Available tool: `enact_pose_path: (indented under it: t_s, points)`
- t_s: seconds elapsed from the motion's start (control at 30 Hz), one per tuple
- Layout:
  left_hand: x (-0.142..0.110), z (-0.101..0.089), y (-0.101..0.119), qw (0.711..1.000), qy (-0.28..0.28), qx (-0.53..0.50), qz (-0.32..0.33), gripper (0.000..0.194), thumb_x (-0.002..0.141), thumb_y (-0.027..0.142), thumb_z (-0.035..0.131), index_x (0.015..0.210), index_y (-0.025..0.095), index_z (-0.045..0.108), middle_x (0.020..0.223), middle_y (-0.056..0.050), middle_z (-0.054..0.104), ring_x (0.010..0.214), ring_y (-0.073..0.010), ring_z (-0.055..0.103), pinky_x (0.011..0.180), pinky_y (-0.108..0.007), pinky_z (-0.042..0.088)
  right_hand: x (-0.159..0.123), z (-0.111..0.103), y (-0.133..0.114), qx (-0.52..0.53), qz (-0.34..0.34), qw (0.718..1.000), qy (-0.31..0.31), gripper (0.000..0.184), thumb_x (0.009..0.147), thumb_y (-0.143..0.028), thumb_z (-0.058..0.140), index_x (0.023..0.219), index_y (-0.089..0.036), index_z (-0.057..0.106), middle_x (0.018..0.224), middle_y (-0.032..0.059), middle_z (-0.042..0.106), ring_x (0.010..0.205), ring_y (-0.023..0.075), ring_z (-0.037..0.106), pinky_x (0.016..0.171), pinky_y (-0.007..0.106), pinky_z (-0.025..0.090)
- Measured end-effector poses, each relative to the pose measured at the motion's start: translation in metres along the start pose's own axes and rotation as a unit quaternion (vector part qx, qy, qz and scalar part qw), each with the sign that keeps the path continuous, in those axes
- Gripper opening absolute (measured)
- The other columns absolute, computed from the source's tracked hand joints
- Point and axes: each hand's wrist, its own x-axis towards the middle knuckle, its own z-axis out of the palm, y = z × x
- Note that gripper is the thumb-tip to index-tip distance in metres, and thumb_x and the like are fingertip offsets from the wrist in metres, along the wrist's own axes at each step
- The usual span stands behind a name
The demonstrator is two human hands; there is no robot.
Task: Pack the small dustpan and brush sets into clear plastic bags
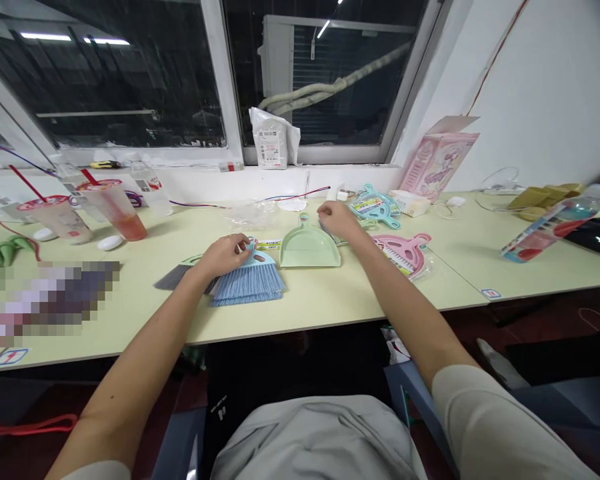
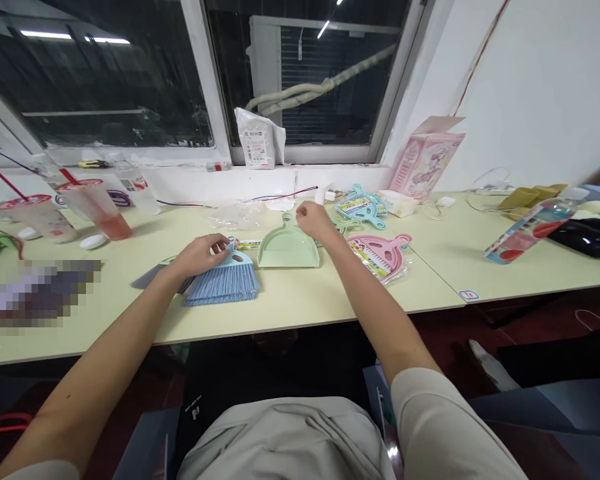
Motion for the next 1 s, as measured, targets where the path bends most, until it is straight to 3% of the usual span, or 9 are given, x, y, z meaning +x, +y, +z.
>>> enact_pose_path:
  t_s: [0.1, 0.23, 0.33, 0.47, 0.67, 0.8, 1.0]
  points:
    - [-0.001, -0.005, -0.007, 0.999, 0.021, 0.024, -0.016, 0.032, 0.089, 0.039, 0.058, 0.115, 0.023, 0.071, 0.100, -0.008, 0.076, 0.086, -0.0265, 0.070, 0.077, -0.036, 0.051, -0.004, 0.030, -0.012, -0.039, 0.015, 0.999, -0.022, 0.031, 0.090, -0.021, 0.059, 0.117, -0.016, 0.073, 0.114, 0.0140, 0.076, 0.107, 0.0277, 0.068, 0.097, 0.037, 0.051]
    - [-0.003, -0.024, -0.046, 0.981, 0.109, 0.139, -0.080, 0.038, 0.085, 0.026, 0.056, 0.120, 0.018, 0.070, 0.109, -0.017, 0.075, 0.103, -0.0342, 0.069, 0.091, -0.044, 0.051, -0.009, 0.046, 0.004, -0.096, 0.006, 0.995, -0.022, 0.035, 0.092, -0.024, 0.060, 0.125, -0.016, 0.069, 0.122, 0.0168, 0.071, 0.119, 0.0313, 0.064, 0.105, 0.041, 0.048]
    - [-0.005, -0.031, -0.081, 0.968, 0.038, 0.188, -0.161, 0.043, 0.080, 0.030, 0.061, 0.119, 0.015, 0.071, 0.121, -0.022, 0.073, 0.110, -0.0392, 0.068, 0.095, -0.048, 0.052, -0.012, 0.044, 0.018, -0.139, 0.003, 0.990, -0.030, 0.038, 0.092, -0.027, 0.061, 0.127, -0.015, 0.069, 0.123, 0.0175, 0.070, 0.120, 0.0322, 0.063, 0.107, 0.042, 0.046]
    - [-0.002, -0.024, -0.109, 0.958, -0.069, 0.172, -0.220, 0.040, 0.076, 0.036, 0.064, 0.109, 0.017, 0.076, 0.122, -0.022, 0.075, 0.112, -0.0387, 0.069, 0.093, -0.043, 0.053, -0.016, 0.041, 0.027, -0.171, -0.001, 0.983, -0.065, 0.030, 0.091, -0.020, 0.060, 0.118, -0.017, 0.074, 0.119, 0.0149, 0.071, 0.119, 0.0306, 0.062, 0.110, 0.040, 0.043]
    - [-0.001, -0.024, -0.122, 0.959, -0.054, 0.149, -0.234, 0.034, 0.069, 0.037, 0.063, 0.095, 0.022, 0.079, 0.108, -0.015, 0.081, 0.101, -0.0340, 0.073, 0.084, -0.037, 0.054, -0.016, 0.047, 0.030, -0.186, 0.024, 0.982, -0.024, 0.024, 0.097, -0.019, 0.056, 0.106, -0.014, 0.077, 0.118, 0.0203, 0.069, 0.119, 0.0333, 0.057, 0.106, 0.042, 0.043]
    - [-0.004, -0.031, -0.125, 0.965, -0.059, 0.118, -0.227, 0.033, 0.070, 0.048, 0.064, 0.087, 0.023, 0.078, 0.101, -0.014, 0.081, 0.094, -0.0319, 0.073, 0.078, -0.035, 0.053, -0.013, 0.046, 0.037, -0.156, 0.022, 0.988, -0.003, 0.024, 0.098, -0.021, 0.052, 0.101, -0.016, 0.076, 0.108, 0.0164, 0.072, 0.109, 0.0302, 0.060, 0.098, 0.039, 0.046]
    - [-0.004, -0.030, -0.121, 0.966, -0.085, 0.115, -0.213, 0.045, 0.071, 0.056, 0.065, 0.097, 0.022, 0.078, 0.111, -0.016, 0.079, 0.102, -0.0336, 0.073, 0.084, -0.036, 0.053, -0.010, 0.031, 0.045, -0.061, 0.039, 0.995, 0.068, 0.025, 0.096, -0.019, 0.046, 0.101, -0.018, 0.071, 0.103, 0.0133, 0.075, 0.101, 0.0283, 0.064, 0.091, 0.036, 0.047]
